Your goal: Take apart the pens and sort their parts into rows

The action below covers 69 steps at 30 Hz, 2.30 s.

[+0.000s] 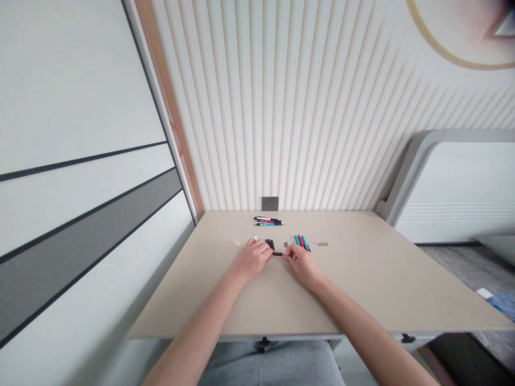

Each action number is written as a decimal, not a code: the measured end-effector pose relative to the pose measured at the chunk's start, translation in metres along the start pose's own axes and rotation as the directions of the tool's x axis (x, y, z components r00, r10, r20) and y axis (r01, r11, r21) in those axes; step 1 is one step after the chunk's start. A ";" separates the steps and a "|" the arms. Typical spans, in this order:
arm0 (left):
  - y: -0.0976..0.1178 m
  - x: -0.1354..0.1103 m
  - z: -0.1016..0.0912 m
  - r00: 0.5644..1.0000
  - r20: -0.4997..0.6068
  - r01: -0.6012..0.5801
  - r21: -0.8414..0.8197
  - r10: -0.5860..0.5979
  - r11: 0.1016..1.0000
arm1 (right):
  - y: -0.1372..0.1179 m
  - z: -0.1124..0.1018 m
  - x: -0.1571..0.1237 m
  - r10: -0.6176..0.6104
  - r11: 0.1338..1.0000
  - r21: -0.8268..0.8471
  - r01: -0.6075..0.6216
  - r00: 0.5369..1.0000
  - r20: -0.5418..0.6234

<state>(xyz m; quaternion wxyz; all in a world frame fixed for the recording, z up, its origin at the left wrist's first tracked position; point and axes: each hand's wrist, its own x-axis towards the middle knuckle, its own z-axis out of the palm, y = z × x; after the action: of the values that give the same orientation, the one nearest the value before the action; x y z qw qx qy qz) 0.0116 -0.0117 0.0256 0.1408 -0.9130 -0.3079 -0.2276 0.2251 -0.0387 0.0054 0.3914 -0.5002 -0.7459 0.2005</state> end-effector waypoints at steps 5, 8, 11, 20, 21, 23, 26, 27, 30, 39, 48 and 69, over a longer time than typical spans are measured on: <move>-0.002 -0.001 0.001 1.000 -0.027 0.004 0.023 -0.004 1.000 | 0.000 0.001 -0.001 0.022 0.999 -0.023 -0.022 1.000 0.016; -0.002 -0.001 0.001 0.999 -0.038 -0.014 0.035 0.015 0.999 | 0.004 -0.001 0.000 0.032 0.999 -0.021 -0.030 0.996 0.088; -0.001 -0.001 0.001 0.999 -0.033 -0.021 0.043 0.023 0.999 | 0.005 -0.001 0.000 0.045 0.996 0.070 -0.048 0.998 0.044; -0.001 -0.002 0.003 1.000 -0.015 0.021 0.012 -0.021 1.000 | 0.008 -0.002 0.004 0.028 0.993 0.112 -0.023 0.999 -0.042; -0.002 -0.002 0.003 0.999 -0.011 0.031 0.012 -0.030 0.999 | 0.009 -0.003 0.004 0.012 0.995 0.097 -0.005 0.997 -0.070; -0.002 -0.002 0.003 0.999 -0.001 0.041 0.021 -0.041 0.999 | 0.013 -0.008 0.004 -0.019 0.998 0.063 0.026 0.994 -0.109; -0.002 -0.003 0.002 0.999 0.011 0.040 0.037 -0.041 0.999 | 0.021 -0.024 0.007 -0.025 1.000 0.006 0.026 0.980 -0.196; -0.002 -0.003 0.002 0.999 0.011 0.039 0.037 -0.039 0.999 | 0.027 -0.032 0.008 -0.012 1.000 -0.015 0.009 0.970 -0.245; -0.003 -0.004 0.003 0.999 0.015 0.031 0.025 -0.031 0.999 | 0.054 -0.063 0.010 0.030 0.992 -0.103 -0.076 0.920 -0.391; -0.003 -0.002 0.006 0.999 0.019 0.038 0.012 -0.038 0.999 | 0.144 -0.125 -0.022 0.210 0.866 -0.400 -0.301 0.944 -0.257; -0.004 -0.003 0.008 0.999 0.039 0.022 0.002 -0.022 1.000 | 0.134 -0.107 -0.013 0.175 0.918 -0.337 -0.210 0.976 -0.133; -0.002 -0.005 0.009 0.997 0.074 0.003 -0.019 -0.002 1.000 | 0.011 -0.033 0.005 -0.238 0.923 -0.275 0.269 0.961 0.141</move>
<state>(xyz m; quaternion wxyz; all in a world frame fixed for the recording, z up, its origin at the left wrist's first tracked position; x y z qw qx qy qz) 0.0102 -0.0093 0.0161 0.1202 -0.9217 -0.3119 -0.1968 0.2562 -0.0326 0.0204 0.2964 -0.4404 -0.8452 0.0619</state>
